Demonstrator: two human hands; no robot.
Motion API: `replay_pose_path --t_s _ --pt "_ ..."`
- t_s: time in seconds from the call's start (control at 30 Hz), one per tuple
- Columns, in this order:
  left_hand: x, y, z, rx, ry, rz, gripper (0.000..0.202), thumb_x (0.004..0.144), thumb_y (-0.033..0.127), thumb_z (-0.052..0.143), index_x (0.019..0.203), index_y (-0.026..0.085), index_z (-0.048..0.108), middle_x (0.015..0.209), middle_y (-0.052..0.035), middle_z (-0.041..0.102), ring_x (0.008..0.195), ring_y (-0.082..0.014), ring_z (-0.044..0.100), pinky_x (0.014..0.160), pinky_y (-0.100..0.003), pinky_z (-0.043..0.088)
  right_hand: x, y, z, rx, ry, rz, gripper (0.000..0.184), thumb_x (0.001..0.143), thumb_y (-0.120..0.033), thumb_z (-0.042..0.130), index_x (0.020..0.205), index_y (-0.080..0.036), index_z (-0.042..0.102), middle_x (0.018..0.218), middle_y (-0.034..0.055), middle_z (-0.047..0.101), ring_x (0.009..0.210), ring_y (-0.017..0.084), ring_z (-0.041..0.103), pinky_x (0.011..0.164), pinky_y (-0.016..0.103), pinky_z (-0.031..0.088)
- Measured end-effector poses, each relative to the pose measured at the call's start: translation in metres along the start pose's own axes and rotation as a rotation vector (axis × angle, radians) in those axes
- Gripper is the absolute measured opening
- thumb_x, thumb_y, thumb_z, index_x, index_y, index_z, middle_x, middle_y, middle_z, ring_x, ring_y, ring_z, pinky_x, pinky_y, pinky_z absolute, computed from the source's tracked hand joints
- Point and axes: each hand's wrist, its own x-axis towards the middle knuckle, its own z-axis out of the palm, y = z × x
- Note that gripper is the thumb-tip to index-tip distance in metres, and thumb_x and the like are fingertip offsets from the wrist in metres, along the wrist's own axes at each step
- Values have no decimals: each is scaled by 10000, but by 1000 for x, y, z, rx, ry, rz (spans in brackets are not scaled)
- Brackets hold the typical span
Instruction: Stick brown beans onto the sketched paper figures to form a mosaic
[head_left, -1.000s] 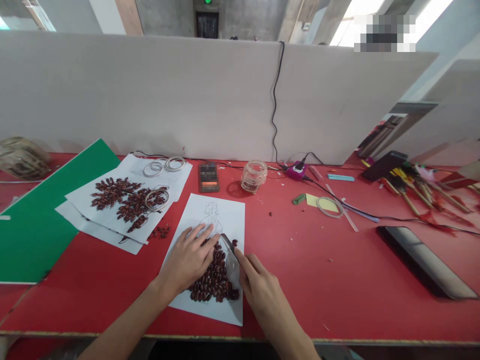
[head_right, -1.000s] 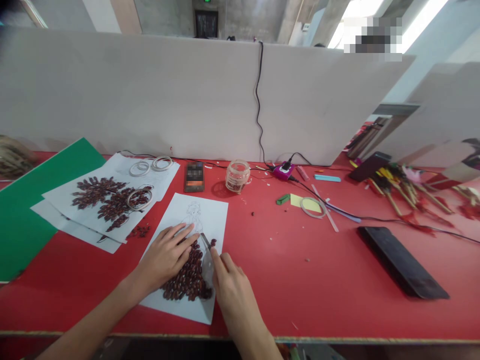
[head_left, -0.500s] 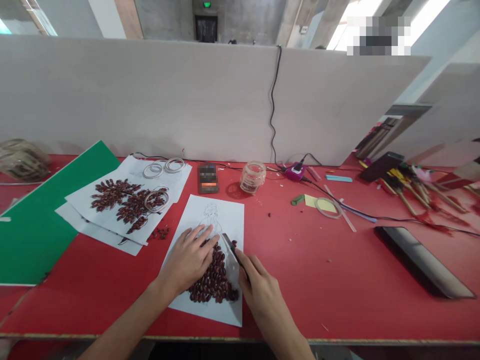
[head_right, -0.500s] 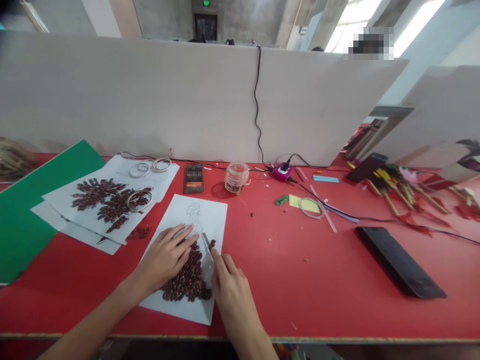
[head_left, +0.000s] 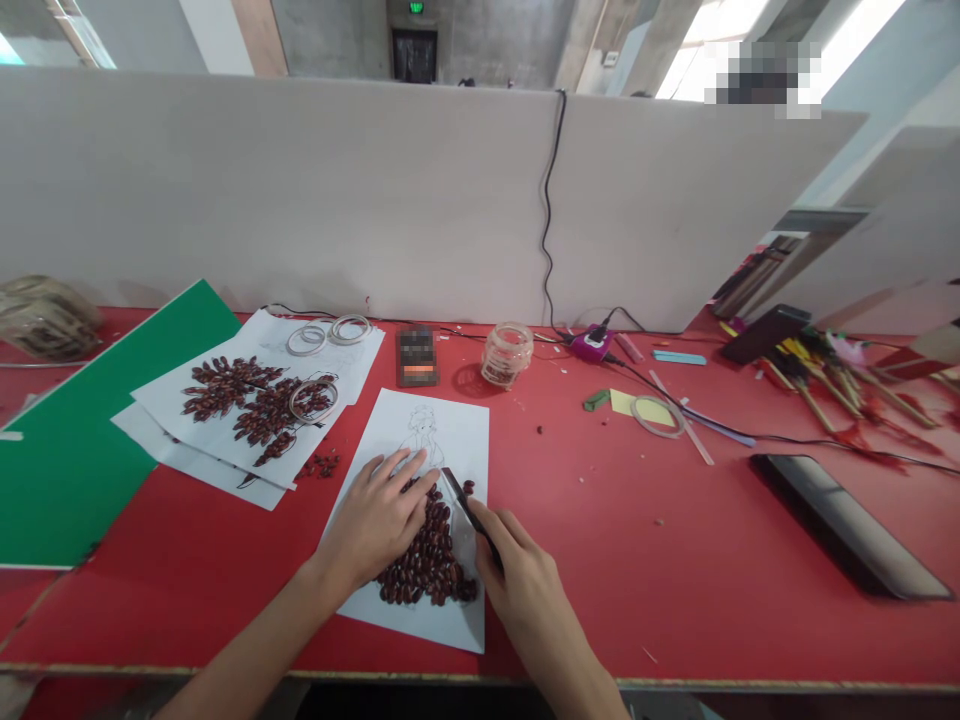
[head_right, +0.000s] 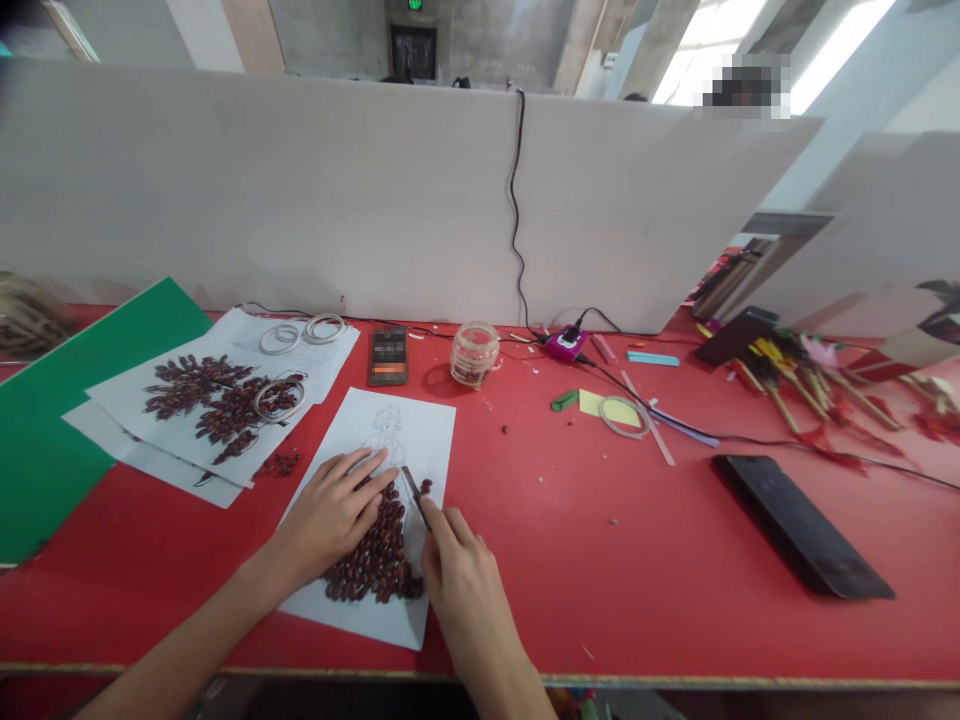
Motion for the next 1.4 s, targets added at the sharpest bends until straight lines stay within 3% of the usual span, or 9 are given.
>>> replay_pose_path --t_s 0.23,1.07,1.4 --pt "0 1 -1 4 -17 -6 415 1063 262 422 1438 269 600 1547 -33 556 1409 -288 491 1136 -495 424 0 -1 0 -24 -4 -10 424 1019 -168 386 1355 -178 643 940 92 717 716 184 713 582 262 538" --pt "0 0 0 4 -17 -4 408 1054 252 437 1428 271 600 1552 -28 550 1403 -290 495 1138 -492 421 -7 2 13 -174 -8 17 454 1023 -127 385 1410 -181 616 1073 137 738 752 221 731 610 319 599" --pt "0 0 2 2 -13 -10 410 1050 256 444 1426 270 608 1551 -24 553 1410 -292 493 1148 -488 412 -7 0 15 -166 22 24 451 1016 -118 389 1393 -156 633 1032 130 739 722 208 719 587 306 578"
